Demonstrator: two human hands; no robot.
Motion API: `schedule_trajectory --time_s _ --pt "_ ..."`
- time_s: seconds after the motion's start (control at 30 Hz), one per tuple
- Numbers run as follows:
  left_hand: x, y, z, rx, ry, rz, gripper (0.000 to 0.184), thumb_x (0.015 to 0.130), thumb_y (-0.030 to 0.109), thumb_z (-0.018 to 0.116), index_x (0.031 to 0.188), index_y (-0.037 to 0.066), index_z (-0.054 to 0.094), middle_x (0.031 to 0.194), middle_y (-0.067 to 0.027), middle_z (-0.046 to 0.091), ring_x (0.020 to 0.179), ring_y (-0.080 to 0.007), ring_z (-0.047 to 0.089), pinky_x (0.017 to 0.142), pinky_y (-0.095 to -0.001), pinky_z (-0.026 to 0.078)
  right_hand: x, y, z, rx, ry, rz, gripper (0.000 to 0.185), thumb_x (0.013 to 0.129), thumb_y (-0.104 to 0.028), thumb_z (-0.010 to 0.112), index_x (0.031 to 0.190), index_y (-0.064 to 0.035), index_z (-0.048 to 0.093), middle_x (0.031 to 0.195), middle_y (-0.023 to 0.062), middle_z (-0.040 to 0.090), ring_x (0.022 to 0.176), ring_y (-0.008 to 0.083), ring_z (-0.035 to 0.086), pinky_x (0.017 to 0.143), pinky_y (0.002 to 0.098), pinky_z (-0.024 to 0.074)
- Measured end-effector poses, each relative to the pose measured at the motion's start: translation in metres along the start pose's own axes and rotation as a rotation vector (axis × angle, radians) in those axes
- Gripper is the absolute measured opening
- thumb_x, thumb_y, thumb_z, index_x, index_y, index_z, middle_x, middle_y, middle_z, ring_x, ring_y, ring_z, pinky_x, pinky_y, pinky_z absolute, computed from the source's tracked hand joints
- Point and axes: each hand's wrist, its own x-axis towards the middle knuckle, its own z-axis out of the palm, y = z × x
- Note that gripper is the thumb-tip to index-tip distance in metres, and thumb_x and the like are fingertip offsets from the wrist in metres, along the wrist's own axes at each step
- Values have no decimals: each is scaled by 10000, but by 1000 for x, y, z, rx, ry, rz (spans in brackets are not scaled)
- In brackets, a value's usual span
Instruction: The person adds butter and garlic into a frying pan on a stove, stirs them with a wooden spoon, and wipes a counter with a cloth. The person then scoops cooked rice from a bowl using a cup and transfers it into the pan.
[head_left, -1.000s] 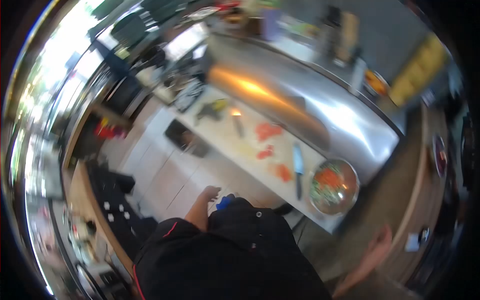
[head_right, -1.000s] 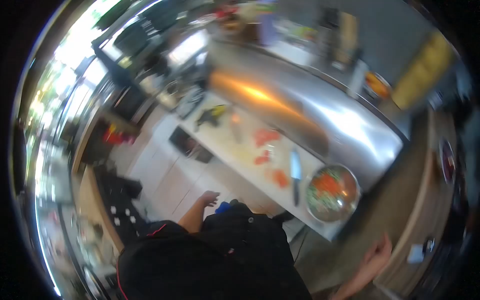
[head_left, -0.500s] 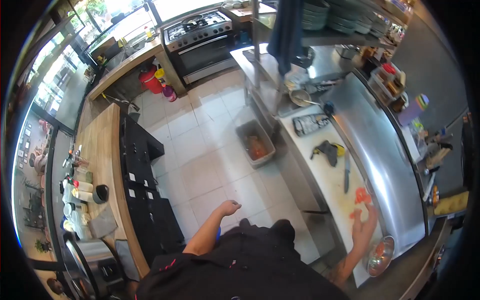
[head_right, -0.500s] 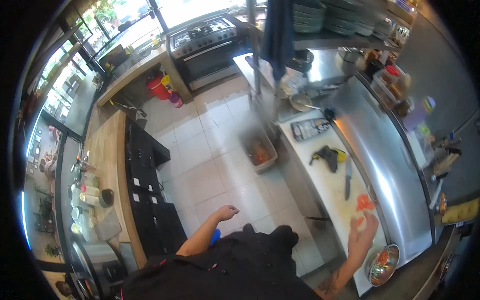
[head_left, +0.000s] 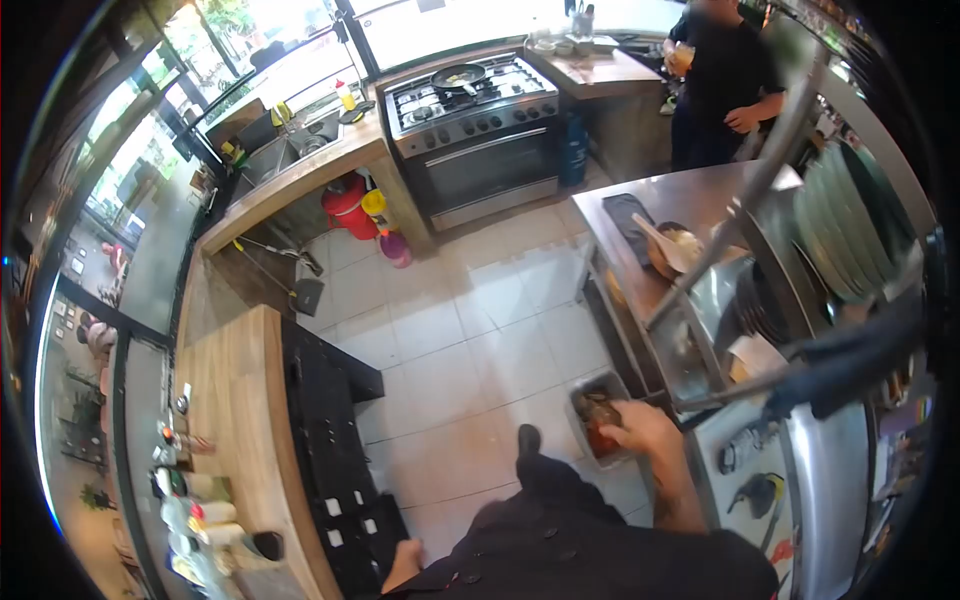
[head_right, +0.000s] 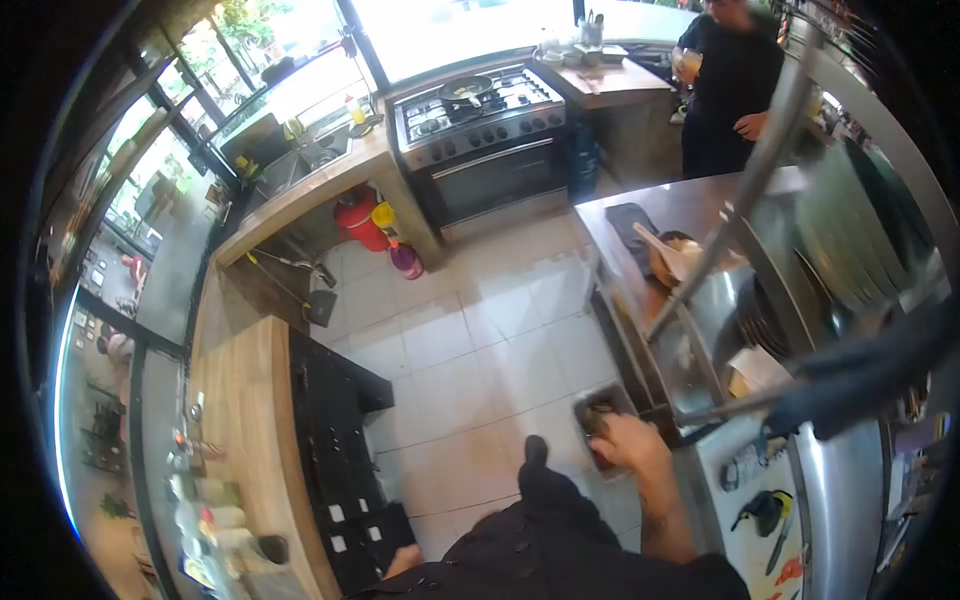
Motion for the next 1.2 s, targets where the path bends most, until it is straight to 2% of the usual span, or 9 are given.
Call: schedule_trajectory --time_s 0.23,0.37,0.67,0.73,0.9,0.97,1.03,1.17,1.2 --pt "-25 186 -7 -332 -56 128 323 923 310 590 857 22 721 837 -167 727 766 -256 704 637 -444 527 268 -189 -101 152 27 -779 580 976 -391 649 1428 -45 534 1302 217 637 1201 375 615 1000 449 507" --pt "19 307 -3 -332 -116 167 314 928 301 593 870 18 716 843 -162 719 735 -243 692 591 -422 515 432 -252 -150 307 -211 -778 545 982 -355 667 1403 -24 565 1246 192 684 1144 314 662 952 418 537" --pt "134 678 -124 -96 -91 346 293 940 281 602 900 10 706 856 -151 699 665 -214 665 486 -372 487 784 -276 -283 965 495 -158 422 950 -308 734 1254 -24 660 1032 73 714 931 148 650 790 286 523" --pt "123 794 -169 -467 -84 331 238 957 240 602 963 14 678 810 -94 670 663 -160 630 456 -314 452 838 -286 -335 1013 649 -65 556 923 -398 733 1266 31 645 1107 134 719 1006 180 663 890 325 527" --pt "78 1007 -233 -291 110 732 270 992 261 605 1074 8 655 878 -67 673 696 -128 605 597 -280 489 1009 -273 -441 829 893 218 778 942 -585 569 1356 73 559 1339 301 612 1285 417 572 1089 441 434" --pt "32 1094 -227 -263 231 852 317 1008 255 608 1179 -7 659 984 -87 706 813 -118 634 718 -281 522 1098 -250 -449 689 1056 255 693 946 -575 598 1181 73 669 1160 289 698 1127 403 666 948 437 520" --pt "6 1145 -214 -249 199 905 331 1009 251 615 1208 -9 659 1016 -97 714 866 -126 644 770 -291 529 1124 -246 -466 1093 409 179 487 974 -475 610 1030 1 692 829 172 732 664 331 685 578 417 548" --pt "-34 1192 -181 -213 1 948 360 1008 236 636 1266 -14 653 1100 -125 724 970 -171 676 880 -321 537 1158 -282 -350 -223 1222 -387 415 1042 -434 521 991 -45 655 700 84 639 626 227 655 532 389 505" --pt "-49 1212 -175 -172 -60 940 360 1007 235 637 1264 -16 653 1105 -128 724 985 -185 680 894 -324 536 1106 -331 -366 580 631 -297 412 1039 -415 520 957 -33 650 669 79 612 619 213 635 548 382 493"
